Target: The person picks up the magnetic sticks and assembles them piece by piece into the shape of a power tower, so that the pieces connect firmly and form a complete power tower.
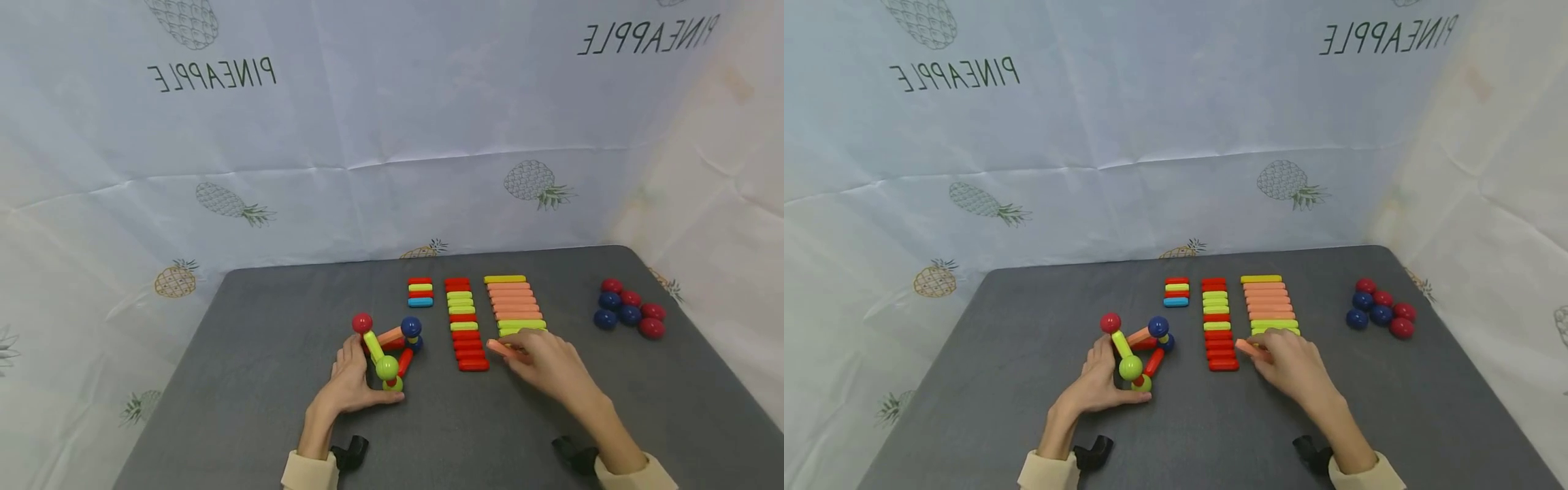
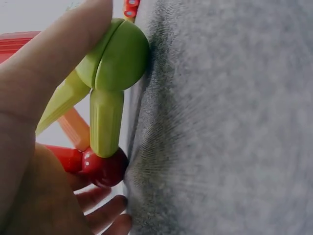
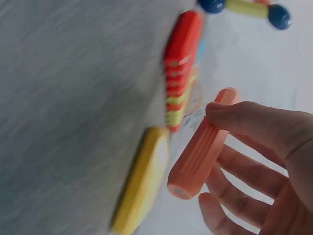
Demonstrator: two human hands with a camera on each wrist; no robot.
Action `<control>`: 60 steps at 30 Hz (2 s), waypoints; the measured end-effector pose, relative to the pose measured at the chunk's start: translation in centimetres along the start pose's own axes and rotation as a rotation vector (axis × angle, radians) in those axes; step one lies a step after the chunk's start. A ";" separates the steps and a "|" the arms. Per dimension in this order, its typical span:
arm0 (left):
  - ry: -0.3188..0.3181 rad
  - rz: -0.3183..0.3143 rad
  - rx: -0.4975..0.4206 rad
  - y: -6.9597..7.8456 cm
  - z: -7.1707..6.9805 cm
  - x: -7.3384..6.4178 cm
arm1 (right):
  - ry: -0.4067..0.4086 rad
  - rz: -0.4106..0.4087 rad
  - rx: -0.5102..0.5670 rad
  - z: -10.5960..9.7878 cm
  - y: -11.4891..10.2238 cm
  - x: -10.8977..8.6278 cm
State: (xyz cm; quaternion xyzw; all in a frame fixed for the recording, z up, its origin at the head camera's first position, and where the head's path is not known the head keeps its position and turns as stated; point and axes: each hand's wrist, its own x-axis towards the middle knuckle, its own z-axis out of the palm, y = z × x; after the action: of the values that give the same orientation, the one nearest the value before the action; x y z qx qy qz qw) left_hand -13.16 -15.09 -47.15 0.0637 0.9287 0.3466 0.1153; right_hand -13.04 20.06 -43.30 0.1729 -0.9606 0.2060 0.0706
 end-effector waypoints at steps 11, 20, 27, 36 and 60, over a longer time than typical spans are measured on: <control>-0.102 0.139 -0.099 -0.8 -0.6 0.3 | 0.067 -0.307 0.291 1.4 -4.6 0.9; -0.104 0.252 -0.139 -1.2 -1.2 0.4 | 0.101 -0.497 0.432 3.5 -8.1 1.2; 0.076 0.363 -0.098 -1.0 -2.8 0.1 | 0.171 -0.499 0.355 4.9 -10.0 1.9; 0.031 0.491 -0.091 -0.7 -2.9 0.4 | 0.193 -0.465 0.213 6.2 -11.8 2.2; 0.014 0.467 -0.140 -0.7 -2.5 0.2 | 0.095 -0.260 0.076 7.7 -13.3 2.2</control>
State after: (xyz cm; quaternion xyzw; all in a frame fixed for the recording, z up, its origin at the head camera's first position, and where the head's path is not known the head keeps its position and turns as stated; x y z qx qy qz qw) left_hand -14.00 -17.18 -45.82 0.2662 0.8632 0.4280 0.0299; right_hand -10.77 4.75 -44.84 0.2886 -0.9170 0.2395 0.1357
